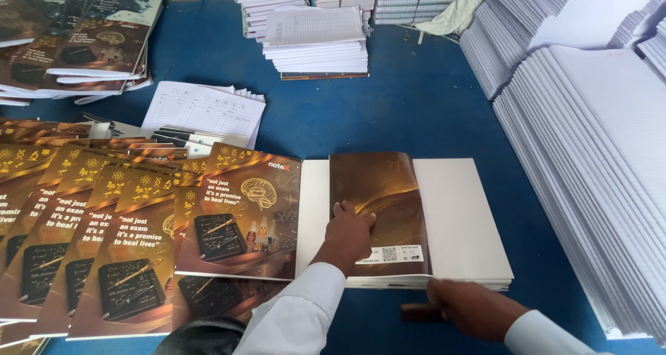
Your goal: The person inserts a printed cover sheet into a stack of blank pages, aligns the edges, and presses the spine with a wooden block to crease the binding. The person repeats this process for multiple notebooks.
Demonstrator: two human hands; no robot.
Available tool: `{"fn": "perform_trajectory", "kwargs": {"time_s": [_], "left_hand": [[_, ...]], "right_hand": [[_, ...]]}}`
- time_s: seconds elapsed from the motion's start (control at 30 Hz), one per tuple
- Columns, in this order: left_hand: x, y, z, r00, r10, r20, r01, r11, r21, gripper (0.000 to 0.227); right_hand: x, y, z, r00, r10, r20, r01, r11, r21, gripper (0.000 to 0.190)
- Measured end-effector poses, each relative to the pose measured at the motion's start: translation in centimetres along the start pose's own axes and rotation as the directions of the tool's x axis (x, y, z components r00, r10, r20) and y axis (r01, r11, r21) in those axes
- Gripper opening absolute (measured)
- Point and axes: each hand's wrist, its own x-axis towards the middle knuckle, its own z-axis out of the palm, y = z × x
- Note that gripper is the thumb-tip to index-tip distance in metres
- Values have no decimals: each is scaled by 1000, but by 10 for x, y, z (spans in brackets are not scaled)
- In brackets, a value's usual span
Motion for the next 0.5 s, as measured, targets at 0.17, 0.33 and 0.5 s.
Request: {"fn": "perform_trajectory", "kwargs": {"time_s": [0.17,0.33,0.5], "left_hand": [[-10,5,-16,999,-4,48,4,1000,-3,80],[-12,11,-21,995,-33,98,29,999,37,97],[-3,10,-13,998,-5,55,1,998,59,88]], "right_hand": [[4,-4,-6,934,-83,-347,154,971,183,43],[17,-10,-5,901,-26,-433,92,987,132,46],[29,-8,-2,896,-17,-445,83,988,129,45]]}}
